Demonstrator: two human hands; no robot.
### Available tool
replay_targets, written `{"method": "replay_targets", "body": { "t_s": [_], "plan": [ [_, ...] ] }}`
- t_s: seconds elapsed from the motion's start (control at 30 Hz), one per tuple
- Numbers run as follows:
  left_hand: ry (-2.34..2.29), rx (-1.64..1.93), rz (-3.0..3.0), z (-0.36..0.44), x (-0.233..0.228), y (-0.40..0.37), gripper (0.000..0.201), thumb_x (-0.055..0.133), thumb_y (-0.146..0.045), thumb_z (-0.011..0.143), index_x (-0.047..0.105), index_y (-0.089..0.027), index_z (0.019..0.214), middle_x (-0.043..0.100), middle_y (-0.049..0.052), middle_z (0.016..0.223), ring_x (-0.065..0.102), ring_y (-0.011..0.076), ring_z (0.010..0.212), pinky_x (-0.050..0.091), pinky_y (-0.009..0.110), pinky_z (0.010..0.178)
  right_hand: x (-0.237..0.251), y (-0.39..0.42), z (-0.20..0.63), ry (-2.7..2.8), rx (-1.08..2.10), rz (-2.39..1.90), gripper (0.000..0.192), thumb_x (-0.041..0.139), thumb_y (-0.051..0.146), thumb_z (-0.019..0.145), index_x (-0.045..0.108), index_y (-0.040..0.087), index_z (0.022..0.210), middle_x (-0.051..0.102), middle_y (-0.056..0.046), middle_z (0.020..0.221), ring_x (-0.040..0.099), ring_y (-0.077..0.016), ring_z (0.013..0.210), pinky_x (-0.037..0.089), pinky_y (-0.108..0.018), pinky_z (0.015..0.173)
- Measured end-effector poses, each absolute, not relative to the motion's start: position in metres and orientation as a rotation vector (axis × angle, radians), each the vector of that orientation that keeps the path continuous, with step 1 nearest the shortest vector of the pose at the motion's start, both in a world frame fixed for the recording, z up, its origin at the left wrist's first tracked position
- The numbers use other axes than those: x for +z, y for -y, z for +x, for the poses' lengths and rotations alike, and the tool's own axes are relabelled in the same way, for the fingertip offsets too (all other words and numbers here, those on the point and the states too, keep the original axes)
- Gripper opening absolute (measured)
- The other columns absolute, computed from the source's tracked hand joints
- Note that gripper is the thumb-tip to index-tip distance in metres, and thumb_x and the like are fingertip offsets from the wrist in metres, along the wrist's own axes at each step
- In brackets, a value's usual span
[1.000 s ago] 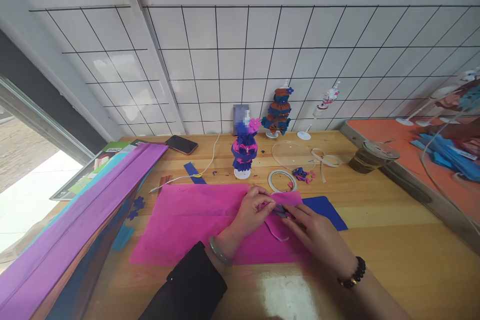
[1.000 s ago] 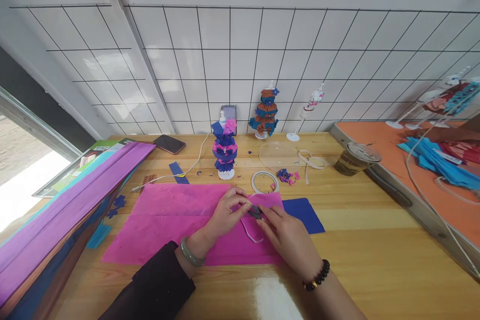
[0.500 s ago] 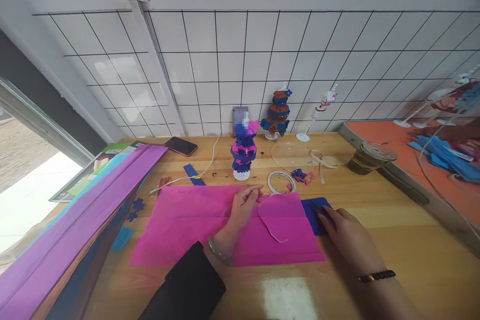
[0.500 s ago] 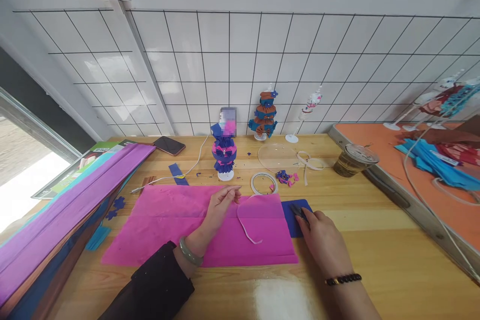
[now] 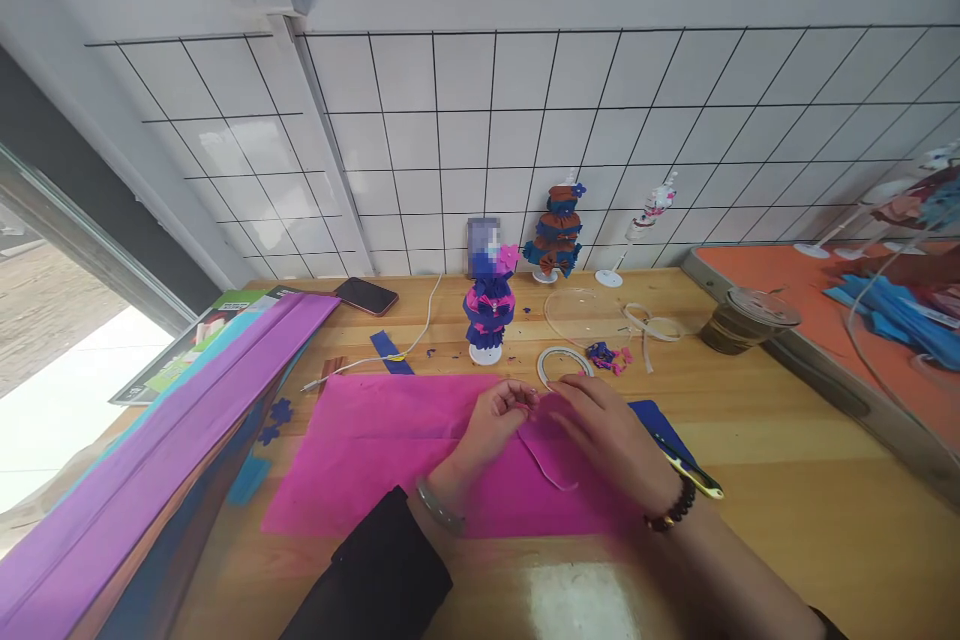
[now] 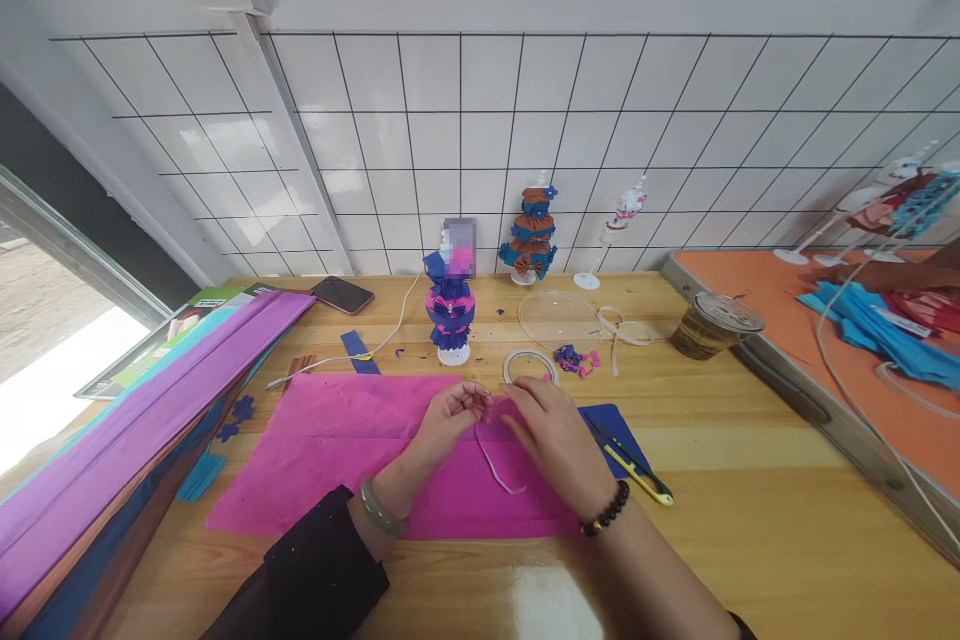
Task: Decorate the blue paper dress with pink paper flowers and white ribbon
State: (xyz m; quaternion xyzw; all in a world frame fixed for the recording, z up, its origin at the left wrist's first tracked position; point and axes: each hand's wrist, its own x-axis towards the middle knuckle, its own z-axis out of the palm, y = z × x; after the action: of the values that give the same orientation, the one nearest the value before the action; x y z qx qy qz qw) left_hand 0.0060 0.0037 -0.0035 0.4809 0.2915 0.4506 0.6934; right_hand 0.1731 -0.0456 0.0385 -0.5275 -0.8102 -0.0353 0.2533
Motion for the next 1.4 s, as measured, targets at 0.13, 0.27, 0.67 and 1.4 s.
{"method": "replay_targets", "body": {
  "t_s": [0.13,0.27,0.67,1.4],
  "plan": [
    [-0.658,1.009,1.087,0.006,-0.002,-0.003,0.013,0.06,-0.014,0.062,0.06,-0.015,0.075,0.063,0.003,0.077,0.056,0.0132,0.073,0.043,0.028,0.075,0.04,0.034,0.16,2.256,-0.12,-1.332,0.02,0.046,0.027,0.088,0.061,0.02,0.098,0.065,-0.008,0.092,0.058,-0.0201,0.085,0.045,-0.035,0.073],
    [-0.685,0.983,1.105,0.007,-0.001,-0.003,0.01,0.061,-0.015,0.062,0.061,-0.016,0.072,0.064,0.002,0.072,0.057,0.0139,0.072,0.044,0.028,0.075,0.034,0.032,0.159,2.216,-0.136,-1.281,0.02,0.044,0.026,0.089,0.064,0.02,0.092,0.067,-0.007,0.085,0.059,-0.0179,0.076,0.043,-0.033,0.07],
    [-0.735,0.993,1.381,0.007,-0.013,-0.003,0.019,0.047,-0.009,0.07,0.063,-0.016,0.079,0.065,0.003,0.079,0.056,0.0137,0.076,0.043,0.026,0.073,0.025,0.037,0.154,2.055,-0.004,-1.341,0.021,0.045,0.028,0.089,0.064,0.019,0.089,0.069,-0.007,0.083,0.063,-0.0171,0.074,0.046,-0.032,0.071],
    [-0.645,0.982,1.448,0.008,-0.001,0.003,0.025,0.043,-0.006,0.066,0.065,-0.014,0.076,0.068,0.004,0.082,0.059,0.0151,0.079,0.045,0.027,0.075,0.022,0.037,0.149,1.784,0.542,-1.403,0.026,0.052,0.042,0.082,0.069,0.022,0.086,0.069,-0.005,0.077,0.062,-0.0171,0.069,0.049,-0.026,0.061]
  ]
}}
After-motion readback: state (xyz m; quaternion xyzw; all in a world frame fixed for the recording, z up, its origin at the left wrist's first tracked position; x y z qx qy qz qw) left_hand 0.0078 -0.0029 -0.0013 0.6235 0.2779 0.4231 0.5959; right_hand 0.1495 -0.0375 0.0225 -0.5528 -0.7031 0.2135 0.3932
